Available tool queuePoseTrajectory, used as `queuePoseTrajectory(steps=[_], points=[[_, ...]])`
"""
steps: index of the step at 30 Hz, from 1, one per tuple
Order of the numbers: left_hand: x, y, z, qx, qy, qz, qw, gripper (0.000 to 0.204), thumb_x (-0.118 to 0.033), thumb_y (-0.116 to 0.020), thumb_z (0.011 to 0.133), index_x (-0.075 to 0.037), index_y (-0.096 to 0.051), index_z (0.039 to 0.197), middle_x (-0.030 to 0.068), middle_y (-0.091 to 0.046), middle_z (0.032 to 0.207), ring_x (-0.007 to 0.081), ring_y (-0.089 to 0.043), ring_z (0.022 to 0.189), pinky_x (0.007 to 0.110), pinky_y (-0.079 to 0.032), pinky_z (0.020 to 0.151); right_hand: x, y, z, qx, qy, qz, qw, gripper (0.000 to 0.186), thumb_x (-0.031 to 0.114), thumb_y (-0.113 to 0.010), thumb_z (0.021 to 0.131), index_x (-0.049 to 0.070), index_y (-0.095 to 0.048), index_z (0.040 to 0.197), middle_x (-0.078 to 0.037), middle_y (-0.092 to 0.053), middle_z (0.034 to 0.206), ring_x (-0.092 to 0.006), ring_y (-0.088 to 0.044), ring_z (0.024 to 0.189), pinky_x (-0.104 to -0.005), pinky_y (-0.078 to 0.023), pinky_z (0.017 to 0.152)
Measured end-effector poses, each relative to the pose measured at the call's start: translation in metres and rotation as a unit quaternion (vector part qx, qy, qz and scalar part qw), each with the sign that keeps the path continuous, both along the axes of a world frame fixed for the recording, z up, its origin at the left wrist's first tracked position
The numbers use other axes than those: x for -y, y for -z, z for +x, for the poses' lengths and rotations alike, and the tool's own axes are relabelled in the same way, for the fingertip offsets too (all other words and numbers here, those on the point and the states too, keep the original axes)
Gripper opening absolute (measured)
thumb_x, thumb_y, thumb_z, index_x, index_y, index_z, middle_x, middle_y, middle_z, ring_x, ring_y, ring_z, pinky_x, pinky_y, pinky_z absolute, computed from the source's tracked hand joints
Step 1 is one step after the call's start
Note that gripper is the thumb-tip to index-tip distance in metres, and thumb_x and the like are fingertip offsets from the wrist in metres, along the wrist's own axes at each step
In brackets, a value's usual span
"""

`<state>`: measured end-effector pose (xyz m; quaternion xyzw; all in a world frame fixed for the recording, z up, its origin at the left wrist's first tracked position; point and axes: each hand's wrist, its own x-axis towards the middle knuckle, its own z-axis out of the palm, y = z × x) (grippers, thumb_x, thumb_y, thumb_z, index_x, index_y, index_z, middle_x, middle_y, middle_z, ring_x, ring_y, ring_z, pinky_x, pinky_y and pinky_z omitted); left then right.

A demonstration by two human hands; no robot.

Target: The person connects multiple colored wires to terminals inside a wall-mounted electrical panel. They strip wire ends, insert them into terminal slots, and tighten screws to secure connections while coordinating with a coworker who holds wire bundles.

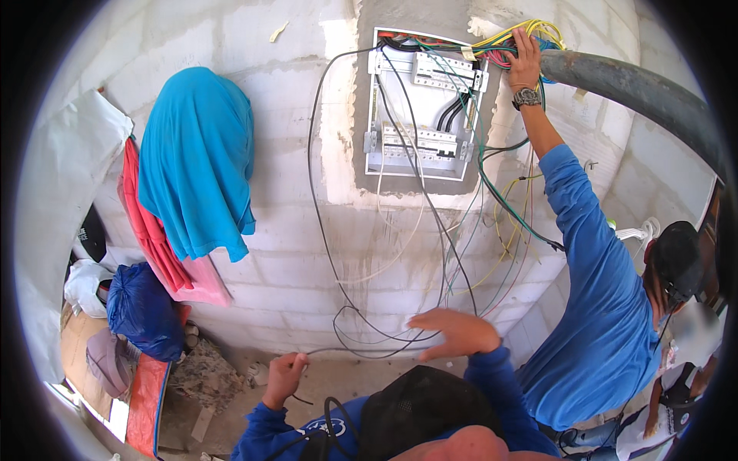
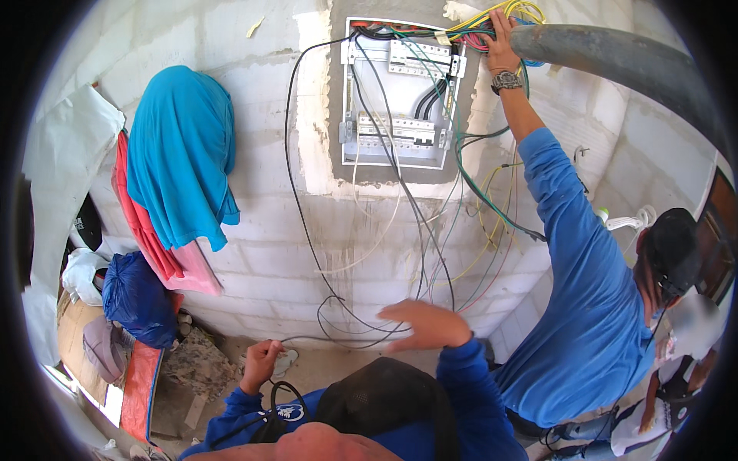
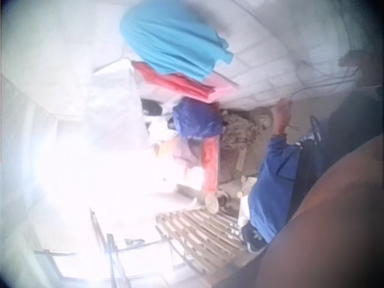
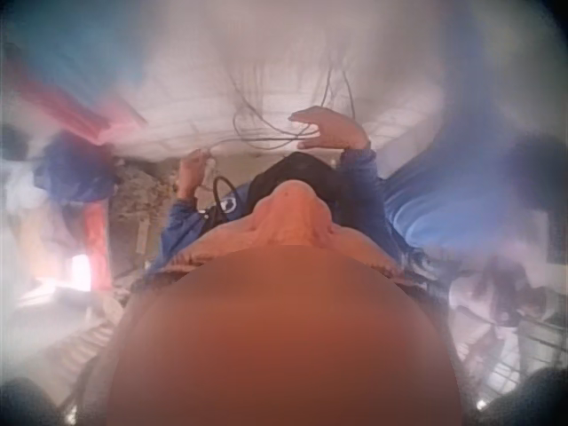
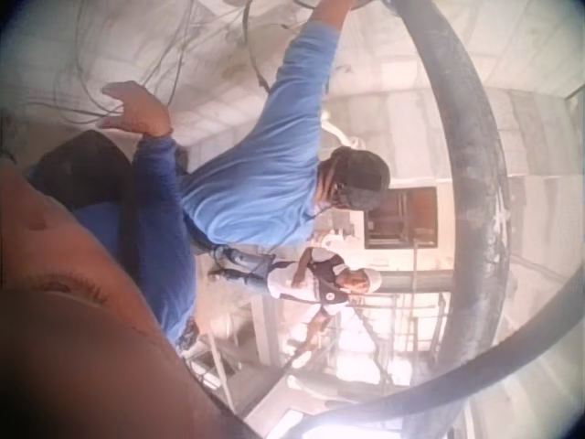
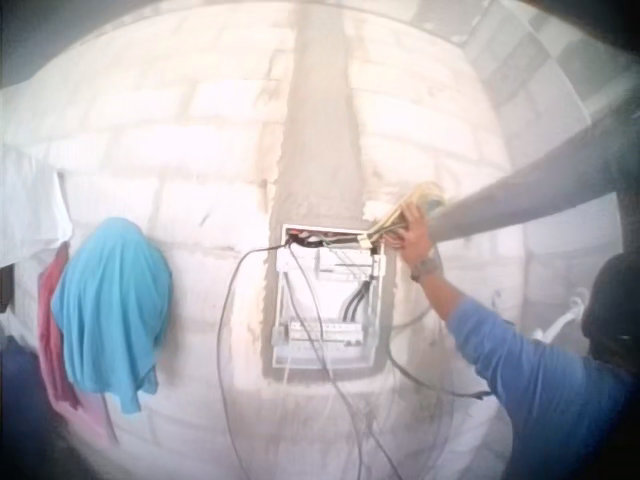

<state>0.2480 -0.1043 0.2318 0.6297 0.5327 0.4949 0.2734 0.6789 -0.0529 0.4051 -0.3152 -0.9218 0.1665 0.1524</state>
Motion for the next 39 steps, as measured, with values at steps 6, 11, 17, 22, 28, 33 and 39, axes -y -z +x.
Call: queuePoseTrajectory(steps=[6, 11, 17, 22, 28, 33, 39], points=[[-0.002, -0.051, 0.093, -0.207, 0.080, 0.106, 0.969, 0.016, -0.022, -0.079, 0.093, -0.006, -0.080, 0.093, 0.0112, -0.066, 0.075, 0.0279, -0.064, 0.067, 0.038, -0.051, 0.063, -0.013, 0.041, -0.092, -0.018, -0.075, -0.118, 0.990, 0.068, 0.052, -0.068, 0.100, 0.005, -0.059, 0.148, -0.025, -0.070, 0.133, -0.0396, -0.066, 0.121, -0.0451, -0.050, 0.105], [0.000, -0.071, 0.119, -0.152, 0.055, 0.041, 0.986, 0.016, -0.023, -0.076, 0.096, -0.007, -0.079, 0.098, 0.0114, -0.069, 0.082, 0.0281, -0.066, 0.072, 0.036, -0.052, 0.064, -0.019, 0.041, -0.083, -0.059, -0.044, -0.245, 0.967, 0.041, 0.043, -0.062, 0.103, 0.008, -0.074, 0.121, -0.022, -0.075, 0.107, -0.0427, -0.070, 0.099, -0.0494, -0.053, 0.085], [0.024, -0.075, 0.105, 0.026, 0.090, -0.178, 0.979, 0.028, -0.027, -0.064, 0.107, -0.005, -0.077, 0.096, 0.0104, -0.072, 0.080, 0.0245, -0.067, 0.068, 0.036, -0.053, 0.065, -0.023, 0.014, -0.044, -0.028, -0.057, -0.169, 0.983, 0.033, 0.042, -0.062, 0.102, 0.014, -0.080, 0.098, -0.011, -0.077, 0.088, -0.0366, -0.071, 0.083, -0.0469, -0.054, 0.073], [0.022, -0.081, 0.106, -0.287, 0.114, -0.068, 0.949, 0.042, -0.036, -0.057, 0.112, -0.001, -0.072, 0.093, 0.0023, -0.067, 0.074, 0.0166, -0.064, 0.068, 0.037, -0.054, 0.069, -0.033, 0.007, -0.054, 0.118, -0.084, -0.092, 0.985, 0.030, 0.041, -0.062, 0.099, 0.019, -0.082, 0.100, -0.009, -0.078, 0.094, -0.0356, -0.072, 0.089, -0.0473, -0.055, 0.078], [-0.034, -0.113, 0.078, 0.197, 0.255, -0.078, 0.943, 0.044, -0.042, -0.051, 0.114, -0.003, -0.066, 0.101, -0.0008, -0.052, 0.073, 0.0178, -0.058, 0.068, 0.046, -0.059, 0.080, -0.082, -0.078, -0.033, -0.028, -0.002, 0.013, 1.000, 0.028, 0.038, -0.060, 0.102, 0.020, -0.081, 0.101, -0.012, -0.077, 0.092, -0.0377, -0.071, 0.086, -0.0457, -0.056, 0.077], [-0.099, -0.155, 0.076, 0.372, 0.428, -0.060, 0.821, 0.047, -0.045, -0.050, 0.114, -0.001, -0.062, 0.102, -0.0010, -0.043, 0.075, 0.0160, -0.052, 0.071, 0.047, -0.060, 0.081, -0.099, -0.183, -0.036, -0.050, 0.038, 0.084, 0.995, 0.027, 0.035, -0.071, 0.099, 0.009, -0.078, 0.098, -0.015, -0.072, 0.083, -0.0367, -0.068, 0.073, -0.0412, -0.052, 0.067], [-0.198, -0.206, 0.075, -0.017, 0.336, 0.033, 0.941, 0.029, -0.026, -0.055, 0.114, -0.002, -0.073, 0.113, -0.0005, -0.063, 0.085, 0.0103, -0.055, 0.080, 0.028, -0.048, 0.076, -0.122, -0.247, -0.072, 0.118, 0.111, 0.275, 0.948, 0.017, 0.027, -0.070, 0.095, 0.014, -0.080, 0.091, -0.011, -0.075, 0.083, -0.0380, -0.071, 0.080, -0.0465, -0.055, 0.069]])
